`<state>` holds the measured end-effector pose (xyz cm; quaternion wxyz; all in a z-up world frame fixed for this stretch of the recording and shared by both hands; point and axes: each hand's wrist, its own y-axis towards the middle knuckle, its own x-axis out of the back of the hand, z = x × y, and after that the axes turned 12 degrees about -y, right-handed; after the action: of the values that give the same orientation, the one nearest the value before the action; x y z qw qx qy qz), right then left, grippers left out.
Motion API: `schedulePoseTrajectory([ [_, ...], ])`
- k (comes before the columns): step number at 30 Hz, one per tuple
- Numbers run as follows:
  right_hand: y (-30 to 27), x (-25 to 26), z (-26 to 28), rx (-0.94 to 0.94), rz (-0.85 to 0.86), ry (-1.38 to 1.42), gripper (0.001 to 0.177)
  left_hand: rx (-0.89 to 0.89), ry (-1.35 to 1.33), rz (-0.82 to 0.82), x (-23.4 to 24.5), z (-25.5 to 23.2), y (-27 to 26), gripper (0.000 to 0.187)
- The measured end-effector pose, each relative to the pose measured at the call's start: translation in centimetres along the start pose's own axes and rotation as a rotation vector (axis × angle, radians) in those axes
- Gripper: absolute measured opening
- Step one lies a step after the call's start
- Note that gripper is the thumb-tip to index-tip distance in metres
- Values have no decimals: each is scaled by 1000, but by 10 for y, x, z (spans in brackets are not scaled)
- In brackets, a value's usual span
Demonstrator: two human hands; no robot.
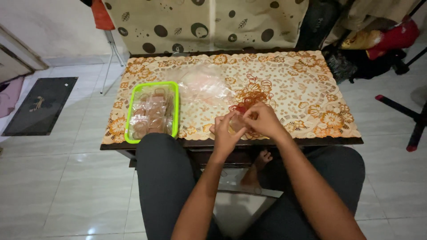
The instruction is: Packaging small items into plastic bags and sealing them with rubber bands
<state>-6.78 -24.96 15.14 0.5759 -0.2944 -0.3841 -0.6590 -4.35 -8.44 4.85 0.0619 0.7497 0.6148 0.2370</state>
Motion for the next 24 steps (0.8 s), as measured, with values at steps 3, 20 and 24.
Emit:
schedulePoseTrajectory([
  [3, 5, -17, -20, -64, 79, -34, 19, -7, -1, 42, -3, 2, 1, 69],
  [20, -1, -26, 3, -187, 366, -135, 33, 57, 90, 159, -7, 33, -4, 70],
  [24, -12, 10, 37, -169, 408, -58, 62, 99, 31, 122, -1, 24, -1, 66],
])
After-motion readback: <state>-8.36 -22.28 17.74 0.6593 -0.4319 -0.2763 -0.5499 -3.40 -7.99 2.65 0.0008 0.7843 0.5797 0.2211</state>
